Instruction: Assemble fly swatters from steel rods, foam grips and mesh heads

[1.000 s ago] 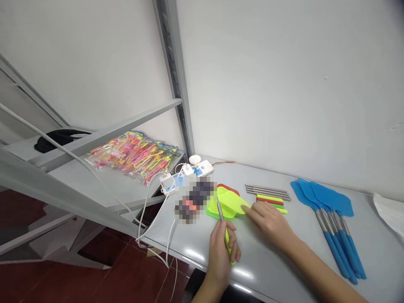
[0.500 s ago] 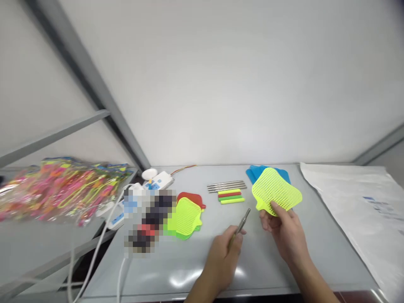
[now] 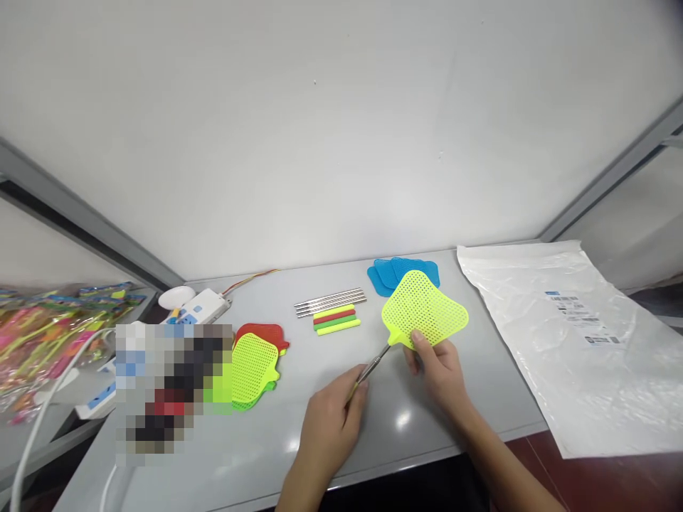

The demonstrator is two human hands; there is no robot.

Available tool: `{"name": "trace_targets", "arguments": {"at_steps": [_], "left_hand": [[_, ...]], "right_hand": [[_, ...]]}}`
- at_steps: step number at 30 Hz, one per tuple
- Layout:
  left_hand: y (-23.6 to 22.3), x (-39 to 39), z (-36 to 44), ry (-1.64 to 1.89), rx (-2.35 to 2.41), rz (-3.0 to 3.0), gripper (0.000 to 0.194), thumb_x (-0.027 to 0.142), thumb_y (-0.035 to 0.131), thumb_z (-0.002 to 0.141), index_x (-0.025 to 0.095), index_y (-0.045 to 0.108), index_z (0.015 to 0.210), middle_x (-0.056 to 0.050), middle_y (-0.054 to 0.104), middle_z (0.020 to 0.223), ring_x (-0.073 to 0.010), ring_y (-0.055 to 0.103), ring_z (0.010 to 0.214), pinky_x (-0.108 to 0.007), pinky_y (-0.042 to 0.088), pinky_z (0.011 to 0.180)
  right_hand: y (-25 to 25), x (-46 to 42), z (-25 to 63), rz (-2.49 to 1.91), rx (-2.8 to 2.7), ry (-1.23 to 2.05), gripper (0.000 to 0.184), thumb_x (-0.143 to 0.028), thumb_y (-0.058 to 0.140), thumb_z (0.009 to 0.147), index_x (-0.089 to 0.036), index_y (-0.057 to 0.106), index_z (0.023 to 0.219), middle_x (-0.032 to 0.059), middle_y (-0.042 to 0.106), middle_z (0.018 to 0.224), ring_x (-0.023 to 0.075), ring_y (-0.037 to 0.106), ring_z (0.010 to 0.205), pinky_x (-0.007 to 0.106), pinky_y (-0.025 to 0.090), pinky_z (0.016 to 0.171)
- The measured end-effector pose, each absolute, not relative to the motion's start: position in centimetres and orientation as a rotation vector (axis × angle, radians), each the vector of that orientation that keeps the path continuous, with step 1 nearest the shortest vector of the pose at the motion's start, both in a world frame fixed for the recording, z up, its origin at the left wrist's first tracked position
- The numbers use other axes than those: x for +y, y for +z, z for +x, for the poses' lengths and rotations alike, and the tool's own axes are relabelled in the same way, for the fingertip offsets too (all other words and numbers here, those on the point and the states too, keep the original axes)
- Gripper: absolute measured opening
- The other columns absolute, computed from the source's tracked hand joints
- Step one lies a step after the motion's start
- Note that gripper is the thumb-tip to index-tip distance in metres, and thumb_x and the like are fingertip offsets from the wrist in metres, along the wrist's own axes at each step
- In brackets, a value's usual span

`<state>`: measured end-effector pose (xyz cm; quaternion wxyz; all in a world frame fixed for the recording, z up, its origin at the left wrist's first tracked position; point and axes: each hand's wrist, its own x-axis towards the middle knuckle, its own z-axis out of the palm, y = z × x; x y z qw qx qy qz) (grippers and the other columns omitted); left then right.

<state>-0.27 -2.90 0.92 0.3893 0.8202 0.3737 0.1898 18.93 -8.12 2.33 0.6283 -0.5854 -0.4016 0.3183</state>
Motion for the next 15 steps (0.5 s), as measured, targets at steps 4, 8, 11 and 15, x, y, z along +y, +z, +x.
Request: {"name": "trace_targets", "arguments": {"at_steps": [4, 8, 11, 15], "left_hand": [[1.0, -3.0, -0.3, 0.455, 0.948, 2.083, 0.036, 0.036, 0.038, 0.098, 0.026, 0.059, 0.126, -0.004, 0.069, 0.118, -0.0223, 0.064, 0.103, -0.032, 0.048, 0.087], [1.6, -3.1, -0.1, 0.43, 0.957, 2.055, 0.035, 0.038, 0.04, 0.098, 0.028, 0.061, 0.124, -0.003, 0.07, 0.115, -0.0236, 0.065, 0.1, -0.033, 0.048, 0.087], [1.8, -3.1, -0.1, 0.456, 0.958, 2.033, 0.035, 0.038, 0.041, 0.097, 0.029, 0.061, 0.125, -0.003, 0.069, 0.116, -0.0245, 0.064, 0.102, -0.034, 0.047, 0.088], [1.6, -3.2, -0.1, 0.495, 0.952, 2.02, 0.033, 0.037, 0.041, 0.097, 0.028, 0.063, 0.121, -0.003, 0.071, 0.108, -0.0232, 0.065, 0.095, -0.031, 0.046, 0.082]], "right_hand": [[1.9, -8.4, 18.9, -1.331, -0.851, 0.748, 0.047, -0.041, 0.045, 0.096, -0.02, 0.044, 0.054, -0.0018, 0.04, 0.053, 0.0121, 0.039, 0.053, 0.029, 0.029, 0.053], [1.6, -8.9, 18.7, -1.34, -0.787, 0.751, 0.045, -0.04, 0.049, 0.094, -0.02, 0.043, 0.053, -0.0021, 0.039, 0.053, 0.0119, 0.037, 0.053, 0.029, 0.028, 0.054], [1.5, -9.0, 18.7, -1.34, -0.77, 0.76, 0.046, -0.041, 0.049, 0.094, -0.02, 0.043, 0.053, -0.0021, 0.039, 0.054, 0.0118, 0.037, 0.053, 0.029, 0.028, 0.054], [1.3, -8.9, 18.7, -1.299, -0.69, 0.804, 0.041, -0.043, 0.052, 0.092, -0.019, 0.048, 0.059, -0.0019, 0.043, 0.058, 0.0111, 0.038, 0.054, 0.028, 0.029, 0.053]]}}
